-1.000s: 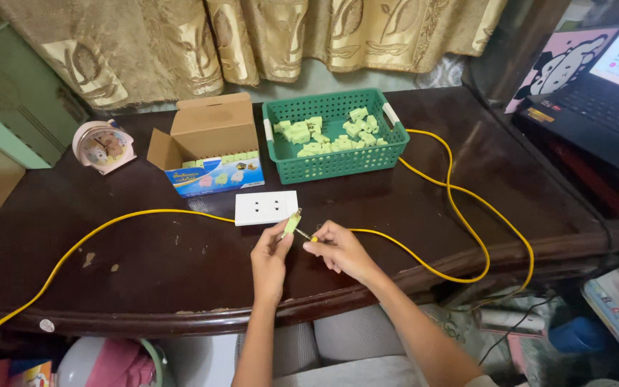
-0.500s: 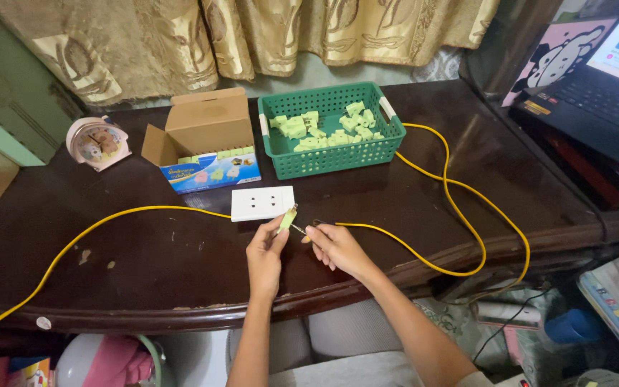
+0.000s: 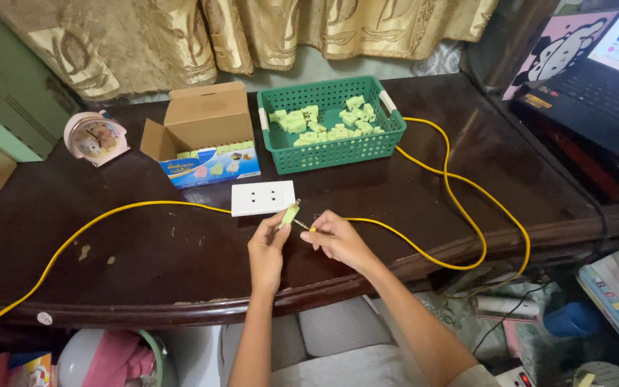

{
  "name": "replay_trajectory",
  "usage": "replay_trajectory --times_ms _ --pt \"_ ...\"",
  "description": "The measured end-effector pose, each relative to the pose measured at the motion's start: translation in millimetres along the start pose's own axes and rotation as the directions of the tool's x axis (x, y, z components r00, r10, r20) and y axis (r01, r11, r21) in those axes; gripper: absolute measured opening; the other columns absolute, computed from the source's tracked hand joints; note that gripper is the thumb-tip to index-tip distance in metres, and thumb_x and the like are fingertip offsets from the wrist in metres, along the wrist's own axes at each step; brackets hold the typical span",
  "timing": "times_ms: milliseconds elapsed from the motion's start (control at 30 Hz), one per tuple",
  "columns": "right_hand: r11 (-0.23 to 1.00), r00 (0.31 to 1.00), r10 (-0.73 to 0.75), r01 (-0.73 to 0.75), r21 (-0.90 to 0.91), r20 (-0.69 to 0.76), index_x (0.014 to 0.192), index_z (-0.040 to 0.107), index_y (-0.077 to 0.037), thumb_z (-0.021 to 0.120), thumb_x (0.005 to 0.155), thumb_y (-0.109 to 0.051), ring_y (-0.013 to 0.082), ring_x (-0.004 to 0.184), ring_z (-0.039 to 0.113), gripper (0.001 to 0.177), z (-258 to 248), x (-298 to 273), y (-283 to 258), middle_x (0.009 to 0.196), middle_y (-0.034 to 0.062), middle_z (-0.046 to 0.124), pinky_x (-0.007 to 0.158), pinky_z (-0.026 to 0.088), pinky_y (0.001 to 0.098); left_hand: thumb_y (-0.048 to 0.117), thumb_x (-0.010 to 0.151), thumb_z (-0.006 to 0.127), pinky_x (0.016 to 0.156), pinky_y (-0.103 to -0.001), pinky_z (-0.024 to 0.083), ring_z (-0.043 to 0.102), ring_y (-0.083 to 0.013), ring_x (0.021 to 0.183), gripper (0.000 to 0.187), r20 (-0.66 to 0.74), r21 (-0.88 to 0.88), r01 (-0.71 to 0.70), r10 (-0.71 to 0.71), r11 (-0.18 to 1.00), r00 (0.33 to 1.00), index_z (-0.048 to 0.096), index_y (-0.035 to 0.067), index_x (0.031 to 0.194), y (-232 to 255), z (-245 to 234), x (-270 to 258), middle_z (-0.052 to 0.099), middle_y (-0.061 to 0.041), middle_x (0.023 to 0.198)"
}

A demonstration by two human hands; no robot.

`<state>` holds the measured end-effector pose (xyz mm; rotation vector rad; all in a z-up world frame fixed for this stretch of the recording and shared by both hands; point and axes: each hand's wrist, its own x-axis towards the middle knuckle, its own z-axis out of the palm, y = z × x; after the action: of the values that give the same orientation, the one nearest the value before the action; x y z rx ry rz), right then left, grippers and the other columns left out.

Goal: The person assembles a series of small green electrical plug housings by inserting wire components and using a screwdriver to tighten the internal screws on each unit.

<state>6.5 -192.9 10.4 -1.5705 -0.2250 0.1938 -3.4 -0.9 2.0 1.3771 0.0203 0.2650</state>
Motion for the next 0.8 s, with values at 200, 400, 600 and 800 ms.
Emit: replay_trajectory --times_ms 200,400,600,800 --pt "1.0 1.0 0.005 -0.005 0.001 -0.017 0.111 0.067 0.007 0.08 0.105 -0.016 0.012 0.048 0.057 0.028 5.1 -9.6 -18.5 0.075 0.0169 0.072 0.035 0.042 0.0222 0.0 0.106 0.077 0.112 -0.038 0.06 0.077 -0.0178 0.124 0.03 -0.012 0.013 0.024 -0.024 1.0 1.0 0.082 0.004 0.136 10.2 1.3 -4.4 0.084 -0.014 0.138" --pt "1.0 1.0 0.013 -0.013 -0.004 -0.001 0.109 0.071 0.006 0.077 0.109 -0.025 0.0144 0.05 0.06 0.032 2.7 -5.4 -8.0 0.072 0.0186 0.073 0.036 0.047 0.0238 -0.001 0.106 0.076 0.114 -0.039 0.059 0.074 -0.0189 0.127 0.031 -0.003 -0.009 0.006 -0.006 1.0 1.0 0.081 0.002 0.137 -2.1 -1.8 1.0 0.083 -0.016 0.139" --pt "0.996 0.999 0.024 -0.022 -0.081 0.028 0.105 0.076 0.004 0.061 0.118 -0.034 0.0155 0.047 0.059 0.043 4.3 -3.9 -12.6 0.068 0.0182 0.073 0.035 0.049 0.0258 0.0 0.106 0.077 0.115 -0.04 0.059 0.075 -0.0198 0.127 0.03 -0.009 -0.024 0.017 -0.017 1.0 1.0 0.082 0.002 0.135 8.7 0.5 -3.1 0.084 -0.017 0.138" --pt "0.998 0.998 0.059 -0.059 -0.017 0.003 0.101 0.075 0.001 0.062 0.117 -0.031 0.0138 0.045 0.051 0.038 6.6 -3.5 -15.4 0.06 0.0155 0.066 0.032 0.041 0.021 0.0 0.107 0.075 0.114 -0.039 0.059 0.074 -0.0187 0.125 0.029 0.017 -0.022 0.027 -0.027 0.999 0.999 0.082 0.002 0.135 0.8 -1.8 0.1 0.083 -0.015 0.138"
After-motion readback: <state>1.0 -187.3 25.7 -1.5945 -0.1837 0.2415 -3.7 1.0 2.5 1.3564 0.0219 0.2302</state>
